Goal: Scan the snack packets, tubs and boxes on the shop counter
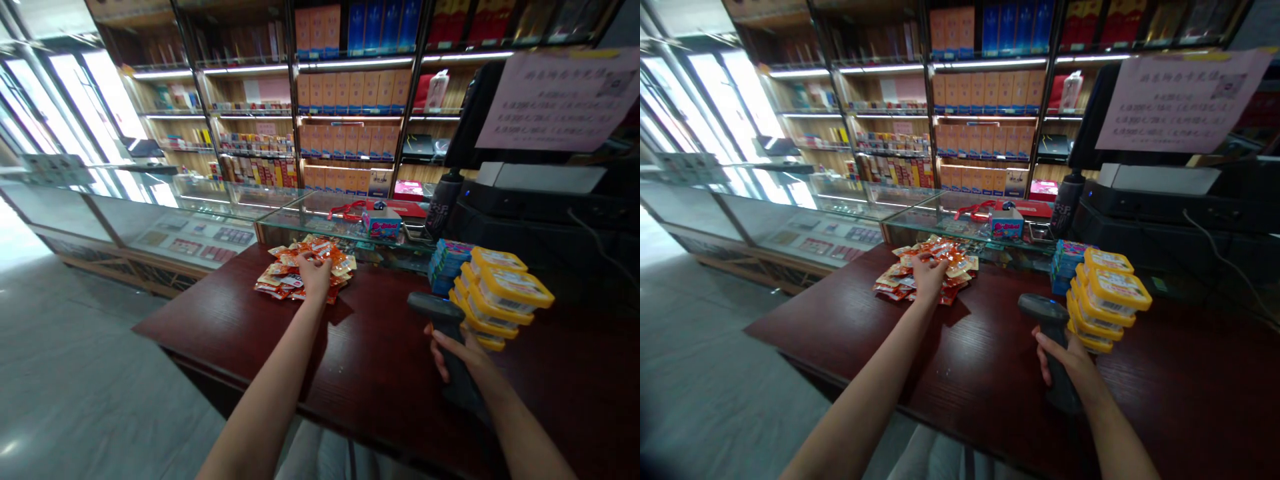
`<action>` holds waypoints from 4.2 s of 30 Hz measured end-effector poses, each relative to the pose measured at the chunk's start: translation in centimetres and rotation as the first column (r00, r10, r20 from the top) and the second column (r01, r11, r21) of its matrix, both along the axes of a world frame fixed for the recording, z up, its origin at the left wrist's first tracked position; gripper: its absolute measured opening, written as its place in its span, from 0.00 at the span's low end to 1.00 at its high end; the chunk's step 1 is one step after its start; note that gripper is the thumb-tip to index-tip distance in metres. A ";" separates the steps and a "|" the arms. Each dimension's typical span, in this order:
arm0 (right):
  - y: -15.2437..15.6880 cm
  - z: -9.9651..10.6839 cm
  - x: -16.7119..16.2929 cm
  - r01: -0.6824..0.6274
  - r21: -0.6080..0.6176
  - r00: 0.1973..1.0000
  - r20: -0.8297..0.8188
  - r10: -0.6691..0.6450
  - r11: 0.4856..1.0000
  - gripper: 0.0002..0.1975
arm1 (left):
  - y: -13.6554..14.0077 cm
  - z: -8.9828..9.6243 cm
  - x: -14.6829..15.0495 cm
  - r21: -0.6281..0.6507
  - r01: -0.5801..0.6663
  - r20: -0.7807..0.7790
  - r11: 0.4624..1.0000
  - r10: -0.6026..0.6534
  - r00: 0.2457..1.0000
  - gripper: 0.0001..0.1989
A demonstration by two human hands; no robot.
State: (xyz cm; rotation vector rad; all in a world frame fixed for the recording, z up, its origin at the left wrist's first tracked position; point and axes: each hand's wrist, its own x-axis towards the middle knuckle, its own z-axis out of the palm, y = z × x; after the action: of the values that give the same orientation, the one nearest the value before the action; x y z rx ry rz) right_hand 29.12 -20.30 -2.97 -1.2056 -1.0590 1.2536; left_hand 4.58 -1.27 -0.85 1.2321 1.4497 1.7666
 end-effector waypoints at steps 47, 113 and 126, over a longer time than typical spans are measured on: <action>0.6 -0.7 -0.1 -0.056 0.001 0.998 0.004 0.056 0.998 0.23 | -5.5 -0.1 -2.2 0.145 0.026 -0.940 0.989 0.129 0.317 0.19; -3.5 1.3 -6.6 0.307 -0.143 0.948 0.126 -0.291 0.941 0.19 | -3.2 -4.4 3.2 0.092 0.545 -0.772 0.833 -0.286 0.568 0.15; -2.5 0.5 -2.4 0.013 -0.167 0.941 -0.331 -0.069 0.986 0.20 | -4.2 -2.9 4.0 0.032 0.457 -0.916 0.889 -0.157 0.369 0.10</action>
State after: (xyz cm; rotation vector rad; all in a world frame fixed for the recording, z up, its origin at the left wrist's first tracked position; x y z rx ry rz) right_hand 26.70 -22.81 -2.45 -1.0782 -0.6879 1.4742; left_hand 8.59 -5.51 -3.78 2.7084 1.2679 1.0025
